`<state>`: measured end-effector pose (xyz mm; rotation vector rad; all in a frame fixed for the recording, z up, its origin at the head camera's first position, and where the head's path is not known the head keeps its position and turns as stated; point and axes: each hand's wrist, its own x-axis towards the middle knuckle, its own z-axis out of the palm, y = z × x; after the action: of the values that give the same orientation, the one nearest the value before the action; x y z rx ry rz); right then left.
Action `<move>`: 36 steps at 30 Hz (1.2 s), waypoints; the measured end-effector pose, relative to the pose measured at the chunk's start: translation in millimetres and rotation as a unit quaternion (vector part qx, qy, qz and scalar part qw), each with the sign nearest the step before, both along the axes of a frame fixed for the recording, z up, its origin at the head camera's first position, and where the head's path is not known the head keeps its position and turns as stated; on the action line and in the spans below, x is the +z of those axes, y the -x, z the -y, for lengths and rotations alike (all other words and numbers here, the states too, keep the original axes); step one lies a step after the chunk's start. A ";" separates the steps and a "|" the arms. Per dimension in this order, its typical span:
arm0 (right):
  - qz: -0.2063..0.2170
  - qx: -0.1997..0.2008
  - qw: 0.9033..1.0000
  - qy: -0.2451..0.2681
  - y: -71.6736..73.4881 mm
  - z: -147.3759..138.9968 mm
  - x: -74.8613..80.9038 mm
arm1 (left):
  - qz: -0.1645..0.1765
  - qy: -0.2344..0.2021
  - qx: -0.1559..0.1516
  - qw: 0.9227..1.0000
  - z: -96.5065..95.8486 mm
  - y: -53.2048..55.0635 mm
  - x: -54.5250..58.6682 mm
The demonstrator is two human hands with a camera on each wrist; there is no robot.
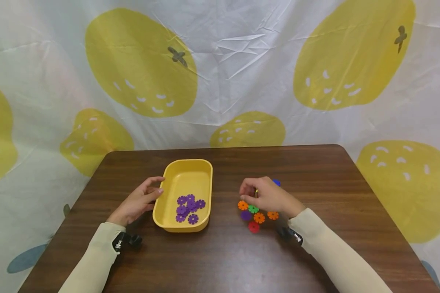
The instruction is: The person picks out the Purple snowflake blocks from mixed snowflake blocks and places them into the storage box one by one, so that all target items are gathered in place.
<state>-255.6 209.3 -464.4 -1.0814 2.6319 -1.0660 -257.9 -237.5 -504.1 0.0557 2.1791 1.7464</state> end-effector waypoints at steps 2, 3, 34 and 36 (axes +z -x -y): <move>0.008 0.008 1.000 -0.009 -0.5 -2.2 -5.1 | 0.002 0.000 0.002 1.000 0.8 0.9 -0.8; 0.008 0.011 1.000 -0.015 -0.6 -2.9 -7.8 | 0.004 0.001 0.005 1.000 1.0 1.1 -1.0; 0.018 0.047 0.991 -0.120 -6.8 0.8 -23.3 | -0.004 -0.002 -0.005 1.000 3.3 -1.2 1.4; 0.028 0.044 0.992 -0.118 -7.0 0.1 -22.1 | -0.001 -0.003 -0.005 1.000 2.8 -1.2 1.6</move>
<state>-248.5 209.1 -486.5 -1.0878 2.5586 -0.7341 -256.7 -240.4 -502.5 0.0696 2.1708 1.7482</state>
